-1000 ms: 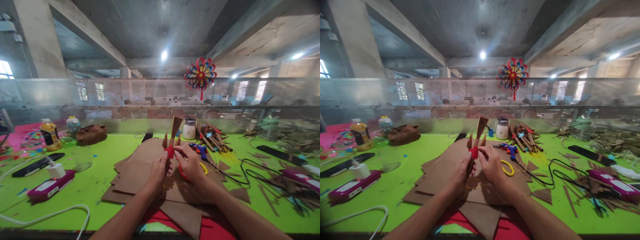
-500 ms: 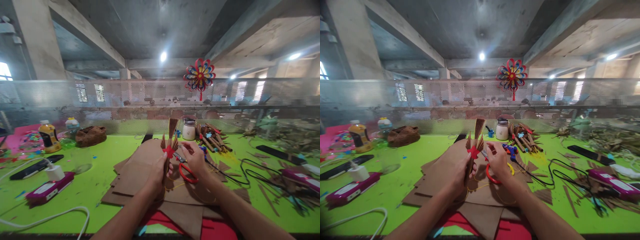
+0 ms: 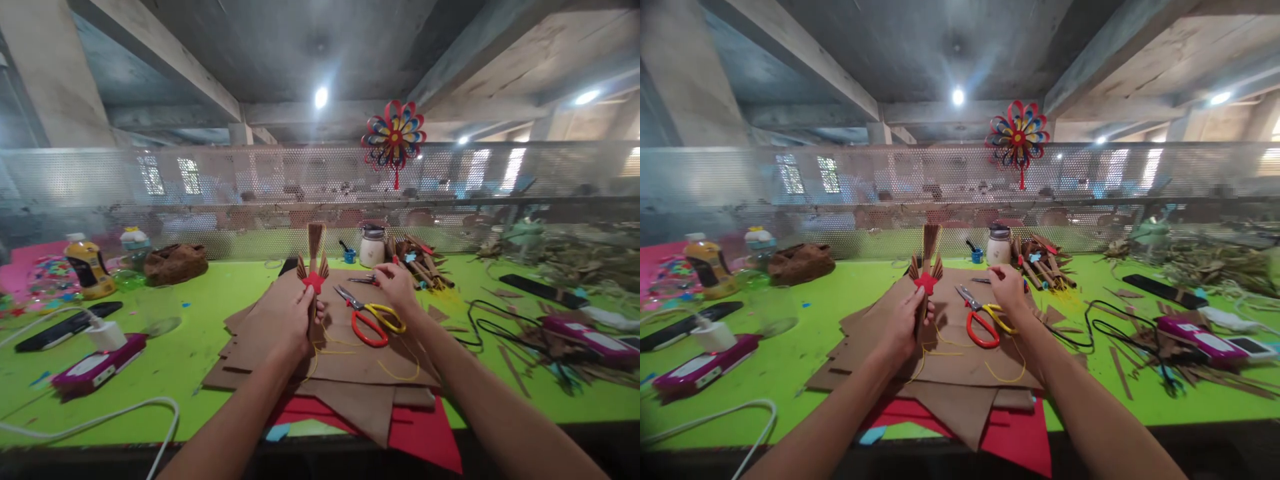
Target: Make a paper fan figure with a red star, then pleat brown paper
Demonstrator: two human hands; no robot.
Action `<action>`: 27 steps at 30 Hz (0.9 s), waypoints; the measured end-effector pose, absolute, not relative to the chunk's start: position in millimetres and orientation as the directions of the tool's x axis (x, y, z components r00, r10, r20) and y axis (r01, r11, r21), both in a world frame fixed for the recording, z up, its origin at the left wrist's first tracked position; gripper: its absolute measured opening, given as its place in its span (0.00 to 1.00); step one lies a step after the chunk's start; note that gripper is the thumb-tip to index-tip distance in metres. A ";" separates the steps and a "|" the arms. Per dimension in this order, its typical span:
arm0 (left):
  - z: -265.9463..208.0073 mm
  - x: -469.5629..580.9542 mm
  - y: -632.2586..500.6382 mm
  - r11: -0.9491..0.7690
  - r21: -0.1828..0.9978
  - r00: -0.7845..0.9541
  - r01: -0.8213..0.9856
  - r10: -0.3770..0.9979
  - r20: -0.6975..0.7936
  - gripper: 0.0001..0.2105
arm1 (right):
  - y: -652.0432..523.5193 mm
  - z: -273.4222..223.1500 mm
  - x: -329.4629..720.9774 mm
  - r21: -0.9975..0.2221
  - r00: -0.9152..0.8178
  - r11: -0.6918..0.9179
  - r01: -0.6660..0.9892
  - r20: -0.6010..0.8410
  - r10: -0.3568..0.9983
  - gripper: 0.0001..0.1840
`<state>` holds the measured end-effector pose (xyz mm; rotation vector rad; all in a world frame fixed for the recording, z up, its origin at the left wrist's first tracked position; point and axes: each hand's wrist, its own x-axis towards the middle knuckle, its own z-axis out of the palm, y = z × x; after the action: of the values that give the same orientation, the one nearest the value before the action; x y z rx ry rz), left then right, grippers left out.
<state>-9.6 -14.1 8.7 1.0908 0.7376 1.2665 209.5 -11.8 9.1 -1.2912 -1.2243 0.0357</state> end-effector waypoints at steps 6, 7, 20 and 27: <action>12.2 -14.6 -9.8 -0.032 0.922 0.171 -0.387 0.980 0.106 0.09 | -5.7 3.2 218.4 -0.787 0.445 0.322 0.526 0.578 0.684 0.17; 12.0 -14.5 -10.1 -0.033 0.923 0.182 -0.383 0.977 0.110 0.09 | -6.4 2.5 214.1 -0.785 0.421 0.328 0.526 0.575 0.701 0.17; 3.6 -7.5 -18.8 0.030 0.981 0.328 -0.194 0.944 0.036 0.20 | -25.1 1.3 167.0 -0.618 -0.005 0.459 0.638 0.593 0.805 0.15; -12.7 -7.8 -3.4 -0.017 0.977 0.254 -0.213 0.964 0.072 0.24 | -25.7 0.2 153.5 -0.648 0.019 0.498 0.576 0.620 0.785 0.20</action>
<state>-7.8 -3.4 -12.7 1.1996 0.8424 1.1378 153.5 -25.7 0.2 -1.1776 -1.6626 0.2415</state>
